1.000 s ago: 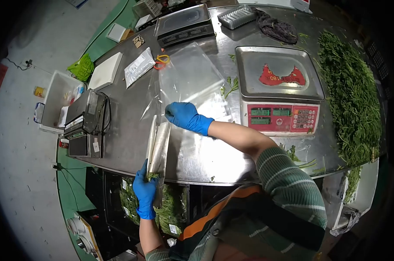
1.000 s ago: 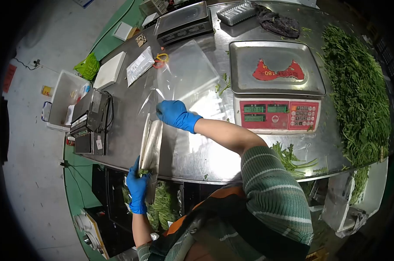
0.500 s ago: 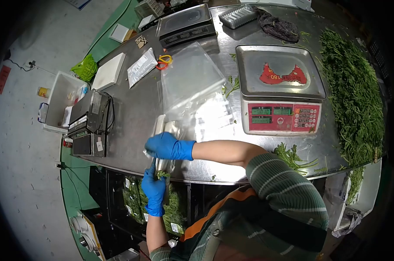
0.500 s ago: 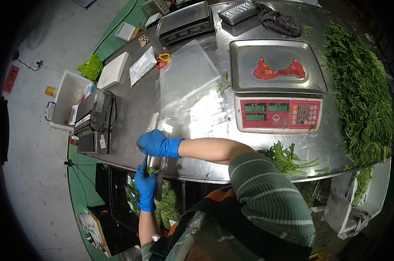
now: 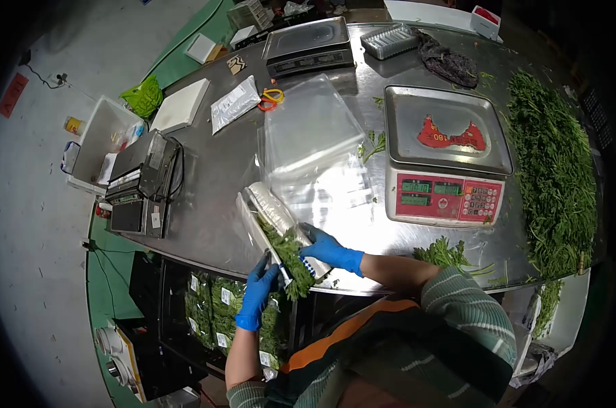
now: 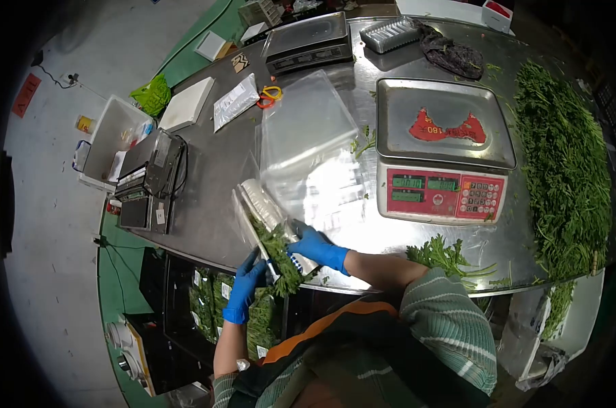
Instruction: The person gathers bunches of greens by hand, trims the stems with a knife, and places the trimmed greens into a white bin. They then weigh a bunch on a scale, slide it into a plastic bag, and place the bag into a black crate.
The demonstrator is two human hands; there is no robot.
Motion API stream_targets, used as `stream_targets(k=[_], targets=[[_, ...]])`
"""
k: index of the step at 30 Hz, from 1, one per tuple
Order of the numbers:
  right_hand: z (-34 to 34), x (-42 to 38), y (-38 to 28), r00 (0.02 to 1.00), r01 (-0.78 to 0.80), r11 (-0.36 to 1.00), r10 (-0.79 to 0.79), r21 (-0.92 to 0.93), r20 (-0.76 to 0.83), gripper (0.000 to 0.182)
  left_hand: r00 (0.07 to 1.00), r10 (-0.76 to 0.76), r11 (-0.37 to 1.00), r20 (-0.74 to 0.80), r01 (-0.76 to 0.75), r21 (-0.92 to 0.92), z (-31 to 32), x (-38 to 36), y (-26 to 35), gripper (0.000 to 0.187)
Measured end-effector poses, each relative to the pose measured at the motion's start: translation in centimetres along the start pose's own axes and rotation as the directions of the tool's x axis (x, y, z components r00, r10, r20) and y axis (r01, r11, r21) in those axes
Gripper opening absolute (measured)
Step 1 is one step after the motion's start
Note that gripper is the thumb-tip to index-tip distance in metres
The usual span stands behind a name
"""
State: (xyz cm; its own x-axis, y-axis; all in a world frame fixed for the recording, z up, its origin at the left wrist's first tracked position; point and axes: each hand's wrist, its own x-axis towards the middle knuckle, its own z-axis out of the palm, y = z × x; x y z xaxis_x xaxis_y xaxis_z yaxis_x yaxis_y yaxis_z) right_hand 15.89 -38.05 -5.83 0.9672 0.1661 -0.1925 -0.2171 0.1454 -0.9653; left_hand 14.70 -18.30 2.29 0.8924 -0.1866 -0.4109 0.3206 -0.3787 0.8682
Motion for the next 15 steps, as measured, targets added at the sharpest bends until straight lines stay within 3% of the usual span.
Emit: stream_targets(k=[1,2,3,5,6,7,8,9,10,12,13,14,15], targets=[[-0.5,0.6,2.1,0.997,0.054,0.997,-0.050,0.062,-0.056,0.078,0.997,0.077,0.920,-0.001,-0.070,0.386,-1.0,-0.4,-0.8,0.044],[-1.2,-0.8,-0.6,0.998,-0.027,0.999,0.026,-0.026,-0.062,0.073,0.988,0.153,0.693,-0.002,-0.106,0.713,-1.6,-1.1,-0.6,0.043],[-1.5,-1.5,-2.1,0.994,-0.044,0.988,0.029,-0.145,-0.104,0.072,0.990,0.142,0.700,-0.017,-0.089,0.708,-1.3,-1.9,0.7,0.043],[-1.8,-1.4,-2.0,0.985,-0.107,0.933,0.053,-0.344,-0.164,0.061,0.982,0.152,0.403,-0.112,0.042,0.914,-0.1,-2.5,2.5,0.039],[-1.8,-0.8,-0.6,0.984,-0.090,0.956,0.042,-0.278,-0.174,0.056,0.954,0.267,0.386,-0.139,0.027,0.922,0.3,-1.9,2.0,0.034],[-1.7,0.1,0.9,0.983,-0.070,0.975,0.031,-0.211,-0.183,0.051,0.953,0.257,0.394,-0.163,0.051,0.918,0.1,-0.6,0.6,0.034],[-1.6,1.1,2.5,0.975,-0.014,0.987,-0.021,-0.158,-0.219,0.043,0.856,0.498,0.418,-0.139,-0.096,0.903,-0.2,1.1,-1.4,0.036],[-1.8,0.1,-1.5,0.964,-0.243,0.952,0.259,0.187,-0.067,0.036,0.695,0.708,0.396,-0.130,-0.238,0.887,-0.3,1.5,-1.1,0.038],[-2.1,1.1,-1.9,0.980,-0.147,0.985,0.158,0.096,-0.118,0.031,0.718,0.686,0.429,-0.122,-0.263,0.864,-0.6,1.3,-0.9,0.042],[-2.7,1.4,-6.3,0.981,-0.162,0.972,0.177,0.173,-0.076,0.031,0.711,0.690,0.484,-0.136,-0.314,0.817,-1.0,0.2,4.1,0.048],[-3.2,2.4,-7.1,0.992,-0.100,0.980,0.113,0.175,-0.064,0.034,0.689,0.708,0.502,-0.154,-0.337,0.797,-1.7,-0.2,6.4,0.049],[-2.8,2.4,-9.5,0.991,-0.041,0.985,0.062,0.166,-0.122,0.040,0.669,0.730,0.470,-0.143,-0.339,0.815,-2.5,-0.1,8.3,0.050],[-2.7,2.0,-12.4,0.996,-0.042,0.990,0.052,0.136,-0.074,0.043,0.649,0.751,0.433,-0.124,-0.342,0.834,-3.4,0.1,9.9,0.052]])
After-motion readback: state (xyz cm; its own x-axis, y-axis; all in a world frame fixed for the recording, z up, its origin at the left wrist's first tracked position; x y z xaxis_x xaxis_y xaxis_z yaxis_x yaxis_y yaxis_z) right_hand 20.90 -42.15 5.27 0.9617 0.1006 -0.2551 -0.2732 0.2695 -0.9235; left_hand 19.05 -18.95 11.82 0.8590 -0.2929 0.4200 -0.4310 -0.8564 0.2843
